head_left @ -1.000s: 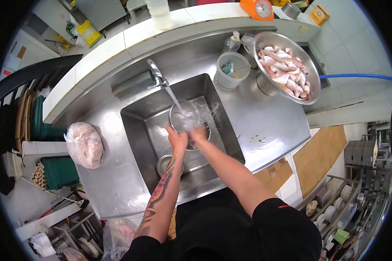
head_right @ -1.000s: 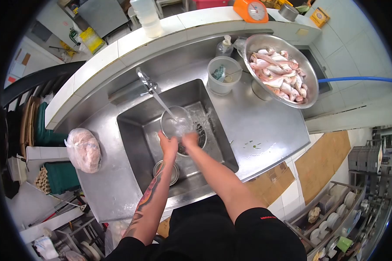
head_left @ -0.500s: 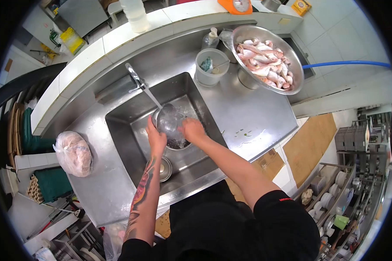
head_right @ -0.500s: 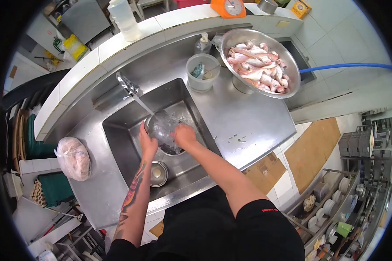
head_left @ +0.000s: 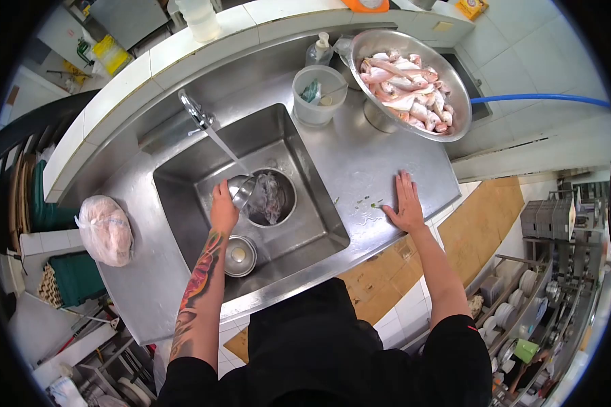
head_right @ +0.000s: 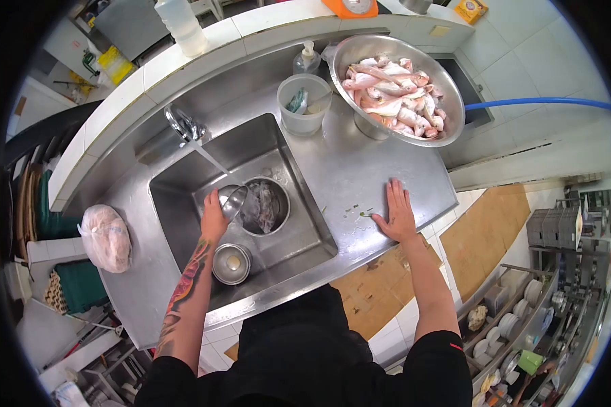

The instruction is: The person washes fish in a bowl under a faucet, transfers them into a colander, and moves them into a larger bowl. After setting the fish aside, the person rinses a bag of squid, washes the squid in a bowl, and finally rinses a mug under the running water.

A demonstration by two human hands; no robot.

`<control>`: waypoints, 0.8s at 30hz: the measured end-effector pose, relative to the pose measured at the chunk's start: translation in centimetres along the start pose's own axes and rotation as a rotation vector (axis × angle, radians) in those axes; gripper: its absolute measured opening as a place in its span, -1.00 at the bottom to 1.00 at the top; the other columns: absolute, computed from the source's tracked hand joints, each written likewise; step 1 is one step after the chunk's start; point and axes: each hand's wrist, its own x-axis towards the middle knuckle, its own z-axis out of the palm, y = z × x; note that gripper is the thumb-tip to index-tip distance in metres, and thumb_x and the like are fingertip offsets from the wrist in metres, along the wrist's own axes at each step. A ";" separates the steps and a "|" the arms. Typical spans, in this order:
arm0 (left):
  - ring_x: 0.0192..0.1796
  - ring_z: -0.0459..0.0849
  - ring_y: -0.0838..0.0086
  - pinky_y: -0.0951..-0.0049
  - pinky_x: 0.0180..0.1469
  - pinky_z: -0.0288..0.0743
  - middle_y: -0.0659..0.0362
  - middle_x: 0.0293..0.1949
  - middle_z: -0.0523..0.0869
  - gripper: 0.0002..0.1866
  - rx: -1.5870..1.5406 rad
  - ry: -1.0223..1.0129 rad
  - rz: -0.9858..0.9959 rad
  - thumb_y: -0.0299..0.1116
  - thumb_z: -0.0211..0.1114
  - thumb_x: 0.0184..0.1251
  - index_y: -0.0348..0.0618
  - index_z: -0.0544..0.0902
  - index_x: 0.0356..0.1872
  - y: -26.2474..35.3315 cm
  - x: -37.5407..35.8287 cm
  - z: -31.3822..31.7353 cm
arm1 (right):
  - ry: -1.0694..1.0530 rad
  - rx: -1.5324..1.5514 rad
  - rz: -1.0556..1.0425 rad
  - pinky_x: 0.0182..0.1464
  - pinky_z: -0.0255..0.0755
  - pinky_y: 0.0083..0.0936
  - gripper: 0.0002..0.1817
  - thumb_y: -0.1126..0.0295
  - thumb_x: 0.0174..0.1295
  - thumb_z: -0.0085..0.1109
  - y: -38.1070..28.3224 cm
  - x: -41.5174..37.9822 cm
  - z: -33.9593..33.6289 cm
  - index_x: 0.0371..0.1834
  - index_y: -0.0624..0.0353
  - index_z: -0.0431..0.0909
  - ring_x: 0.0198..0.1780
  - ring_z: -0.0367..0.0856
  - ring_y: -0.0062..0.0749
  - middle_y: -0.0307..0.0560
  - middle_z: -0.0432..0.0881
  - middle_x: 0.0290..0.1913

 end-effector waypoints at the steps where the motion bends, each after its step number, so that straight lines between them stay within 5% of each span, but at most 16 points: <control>1: 0.27 0.50 -0.16 0.05 0.19 0.52 -0.20 0.36 0.34 -0.15 -0.013 -0.008 0.017 -0.68 0.29 0.03 -0.09 0.24 0.44 -0.1 -0.5 0.1 | -0.037 -0.021 -0.058 0.58 -0.16 0.01 0.06 -0.12 0.20 0.23 -0.5 0.7 -0.3 0.58 0.32 -0.03 0.63 -0.12 0.12 0.25 -0.07 0.62; 6: 0.24 0.51 -0.15 0.04 0.17 0.51 -0.16 0.30 0.41 -0.17 -0.057 -0.044 -0.032 -0.70 0.23 0.05 -0.11 0.22 0.45 1.3 -3.6 -0.9 | -0.152 0.001 -0.367 0.60 -0.28 0.03 0.02 -0.22 0.28 0.06 -3.1 4.7 0.7 0.58 0.30 -0.03 0.64 -0.10 -0.04 0.12 -0.02 0.63; 13: 0.34 0.44 -0.10 0.11 0.32 0.40 -0.18 0.32 0.43 -0.20 -0.140 0.062 0.000 -0.74 0.06 0.05 -0.19 0.23 0.45 4.1 -7.2 -0.7 | -0.283 0.026 -0.777 0.59 -0.22 0.02 -0.08 -0.17 0.30 0.06 -7.8 6.6 2.3 0.55 0.25 0.10 0.64 -0.07 -0.08 0.09 0.00 0.63; 18: 0.29 0.46 -0.13 0.13 0.31 0.39 -0.23 0.26 0.47 -0.27 -0.187 0.137 0.021 -0.72 0.05 0.10 -0.26 0.28 0.42 4.7 -8.2 -0.2 | -0.279 0.193 -0.913 0.57 -0.13 0.08 -0.34 -0.12 0.35 0.02 -11.2 5.4 5.5 0.35 0.13 0.46 0.57 0.14 -0.11 0.15 0.29 0.49; 20: 0.26 0.48 -0.13 0.13 0.29 0.38 -0.23 0.22 0.49 -0.28 -0.229 0.152 0.004 -0.73 0.04 0.10 -0.27 0.28 0.42 4.8 -8.2 0.2 | -0.612 0.058 -0.902 0.57 -0.11 0.07 -0.44 -0.11 0.36 0.05 -16.5 3.8 6.9 0.14 0.11 0.64 0.44 0.37 -0.08 0.15 0.51 0.31; 21: 0.26 0.48 -0.13 0.13 0.29 0.38 -0.23 0.22 0.49 -0.28 -0.229 0.158 0.005 -0.73 0.04 0.10 -0.27 0.28 0.42 4.8 -8.2 0.4 | -0.608 0.055 -0.905 0.57 -0.11 0.07 -0.44 -0.11 0.36 0.05 -18.5 3.4 8.9 0.14 0.11 0.64 0.44 0.37 -0.08 0.15 0.51 0.31; 23: 0.26 0.48 -0.12 0.13 0.28 0.38 -0.23 0.22 0.49 -0.29 -0.203 0.213 0.012 -0.73 0.02 0.10 -0.29 0.29 0.41 4.5 -7.9 0.5 | -0.688 -0.020 -0.501 0.58 -0.13 0.05 -0.44 -0.17 0.29 0.14 -20.9 3.6 14.2 0.00 0.10 0.70 0.29 0.52 -0.10 0.07 0.66 0.10; 24: 0.26 0.48 -0.12 0.13 0.28 0.38 -0.23 0.22 0.49 -0.29 -0.198 0.219 0.006 -0.73 0.02 0.10 -0.29 0.29 0.41 4.6 -7.8 0.1 | -0.687 -0.018 -0.511 0.58 -0.13 0.05 -0.44 -0.17 0.29 0.14 -21.4 4.0 14.6 0.00 0.10 0.70 0.29 0.52 -0.10 0.07 0.66 0.10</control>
